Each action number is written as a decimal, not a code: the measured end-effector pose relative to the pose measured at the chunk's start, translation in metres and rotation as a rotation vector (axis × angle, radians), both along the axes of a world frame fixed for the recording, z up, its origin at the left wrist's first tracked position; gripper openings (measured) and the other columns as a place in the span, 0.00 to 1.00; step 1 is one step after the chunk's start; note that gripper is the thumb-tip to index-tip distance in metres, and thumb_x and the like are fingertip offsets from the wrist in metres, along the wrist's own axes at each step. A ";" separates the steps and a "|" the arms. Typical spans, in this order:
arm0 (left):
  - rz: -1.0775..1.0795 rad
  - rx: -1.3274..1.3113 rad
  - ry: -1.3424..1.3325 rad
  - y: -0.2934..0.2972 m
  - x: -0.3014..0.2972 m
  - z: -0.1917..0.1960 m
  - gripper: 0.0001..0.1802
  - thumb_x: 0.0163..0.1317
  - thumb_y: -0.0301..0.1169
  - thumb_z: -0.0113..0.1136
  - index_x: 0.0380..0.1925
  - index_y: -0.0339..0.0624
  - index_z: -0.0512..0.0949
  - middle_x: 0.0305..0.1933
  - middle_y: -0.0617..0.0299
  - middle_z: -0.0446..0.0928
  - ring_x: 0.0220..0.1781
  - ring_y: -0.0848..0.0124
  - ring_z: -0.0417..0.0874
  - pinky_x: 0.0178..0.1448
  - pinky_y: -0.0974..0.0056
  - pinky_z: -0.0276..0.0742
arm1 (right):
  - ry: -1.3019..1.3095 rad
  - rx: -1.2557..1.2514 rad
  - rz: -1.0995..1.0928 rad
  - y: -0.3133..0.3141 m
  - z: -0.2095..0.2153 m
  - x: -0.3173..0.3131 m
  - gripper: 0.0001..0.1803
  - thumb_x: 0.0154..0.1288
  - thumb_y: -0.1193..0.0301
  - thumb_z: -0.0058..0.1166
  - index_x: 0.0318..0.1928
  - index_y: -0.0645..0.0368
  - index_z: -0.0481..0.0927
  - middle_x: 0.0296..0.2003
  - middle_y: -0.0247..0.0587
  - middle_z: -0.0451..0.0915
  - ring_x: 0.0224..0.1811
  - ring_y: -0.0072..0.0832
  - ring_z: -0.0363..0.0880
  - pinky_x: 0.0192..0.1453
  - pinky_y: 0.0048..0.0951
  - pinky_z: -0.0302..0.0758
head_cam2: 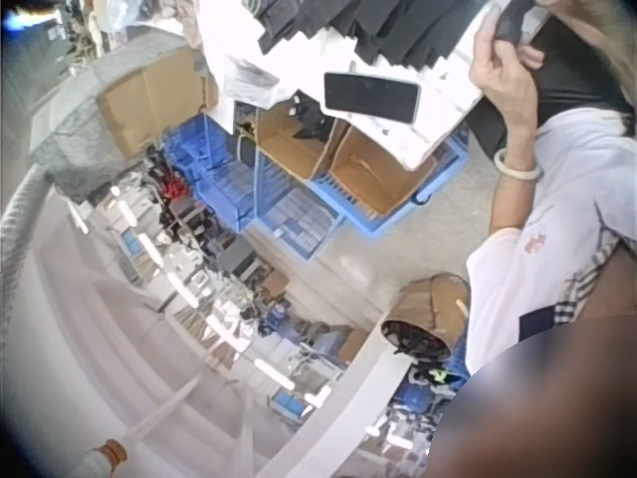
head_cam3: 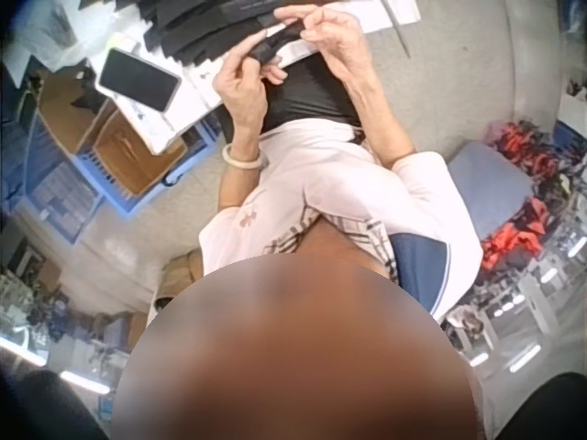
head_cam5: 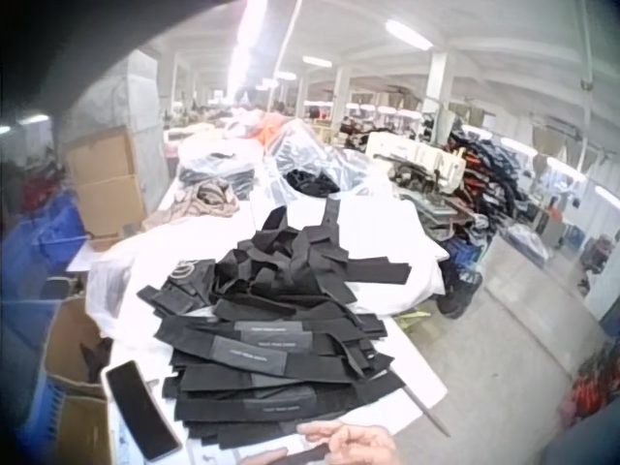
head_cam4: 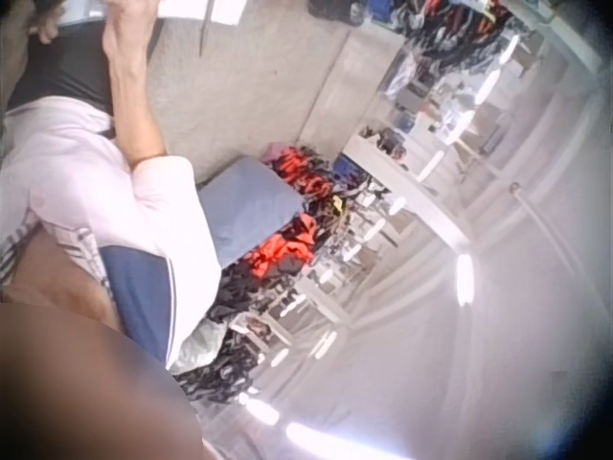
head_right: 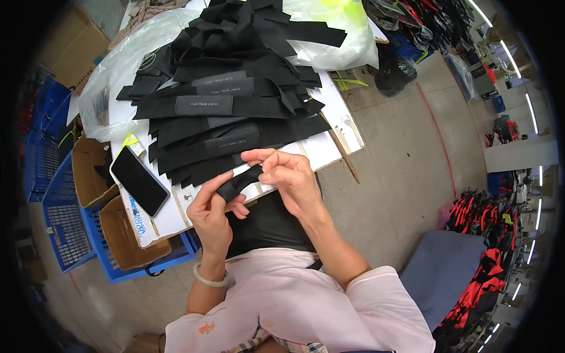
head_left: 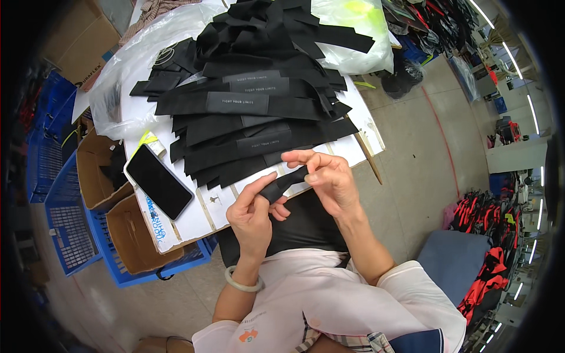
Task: Inspecting and straightening black fabric straps at a factory workbench using a wooden stick.
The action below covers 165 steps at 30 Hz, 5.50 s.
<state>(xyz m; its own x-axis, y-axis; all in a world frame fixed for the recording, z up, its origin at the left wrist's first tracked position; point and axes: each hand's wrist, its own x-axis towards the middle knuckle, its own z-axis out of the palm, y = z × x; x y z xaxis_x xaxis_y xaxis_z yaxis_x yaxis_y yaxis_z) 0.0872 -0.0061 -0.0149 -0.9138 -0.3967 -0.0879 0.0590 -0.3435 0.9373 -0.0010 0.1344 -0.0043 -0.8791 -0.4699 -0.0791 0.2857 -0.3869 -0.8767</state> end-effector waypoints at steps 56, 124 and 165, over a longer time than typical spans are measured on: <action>-0.097 0.667 0.200 -0.046 -0.051 0.015 0.22 0.70 0.43 0.45 0.19 0.41 0.68 0.30 0.46 0.81 0.44 0.50 0.82 0.63 0.50 0.67 | -0.534 -0.243 0.309 -0.066 0.006 0.011 0.17 0.70 0.68 0.46 0.24 0.62 0.76 0.13 0.42 0.74 0.05 0.15 0.57 0.10 0.17 0.57; -0.269 0.286 0.225 -0.001 -0.072 0.038 0.22 0.72 0.40 0.41 0.22 0.38 0.71 0.21 0.55 0.73 0.41 0.57 0.81 0.63 0.58 0.65 | 1.180 0.813 -0.265 -0.043 -0.007 0.007 0.17 0.50 0.73 0.57 0.44 0.54 0.78 0.28 0.40 0.79 0.19 0.34 0.77 0.18 0.32 0.70; -0.198 1.269 -0.105 -0.026 -0.115 0.039 0.28 0.62 0.52 0.55 0.13 0.45 0.66 0.21 0.55 0.72 0.38 0.57 0.79 0.64 0.52 0.66 | -0.226 0.600 -0.458 0.185 -0.013 0.080 0.12 0.69 0.71 0.45 0.48 0.61 0.77 0.23 0.29 0.73 0.20 0.15 0.69 0.22 0.16 0.64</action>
